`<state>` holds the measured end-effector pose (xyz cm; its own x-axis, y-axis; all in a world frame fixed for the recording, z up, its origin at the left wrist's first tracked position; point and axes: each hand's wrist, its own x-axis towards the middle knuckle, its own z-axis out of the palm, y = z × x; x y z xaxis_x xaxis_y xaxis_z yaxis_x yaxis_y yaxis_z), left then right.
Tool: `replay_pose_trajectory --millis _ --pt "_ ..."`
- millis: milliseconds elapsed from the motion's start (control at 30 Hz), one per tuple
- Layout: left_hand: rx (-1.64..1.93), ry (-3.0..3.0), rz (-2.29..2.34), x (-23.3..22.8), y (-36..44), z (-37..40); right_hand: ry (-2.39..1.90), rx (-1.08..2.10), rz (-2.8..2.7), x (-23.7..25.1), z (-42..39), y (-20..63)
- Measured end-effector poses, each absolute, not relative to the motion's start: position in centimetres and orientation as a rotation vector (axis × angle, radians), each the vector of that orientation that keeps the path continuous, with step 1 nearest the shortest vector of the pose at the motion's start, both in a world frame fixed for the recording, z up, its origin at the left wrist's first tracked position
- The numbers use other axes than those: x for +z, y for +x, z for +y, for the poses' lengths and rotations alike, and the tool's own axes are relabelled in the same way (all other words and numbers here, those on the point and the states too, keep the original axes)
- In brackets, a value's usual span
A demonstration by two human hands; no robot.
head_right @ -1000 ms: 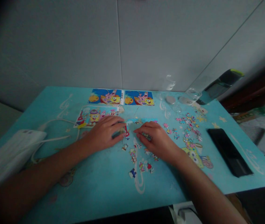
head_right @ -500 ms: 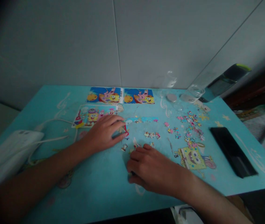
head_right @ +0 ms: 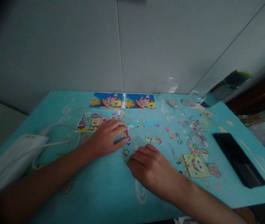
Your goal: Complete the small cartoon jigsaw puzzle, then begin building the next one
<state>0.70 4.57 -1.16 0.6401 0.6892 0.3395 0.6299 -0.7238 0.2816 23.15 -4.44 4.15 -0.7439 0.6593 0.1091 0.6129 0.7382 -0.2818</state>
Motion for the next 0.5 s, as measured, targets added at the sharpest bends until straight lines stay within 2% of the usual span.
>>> replay_pose_trajectory --millis 167,500 --pt "0.676 2.733 1.092 -1.3 0.7 4.5 -1.183 0.247 -2.424 1.9 -2.6 23.4" --pt "0.640 2.735 1.098 -1.3 0.7 4.5 -1.169 0.039 -2.657 1.2 -2.9 22.5"
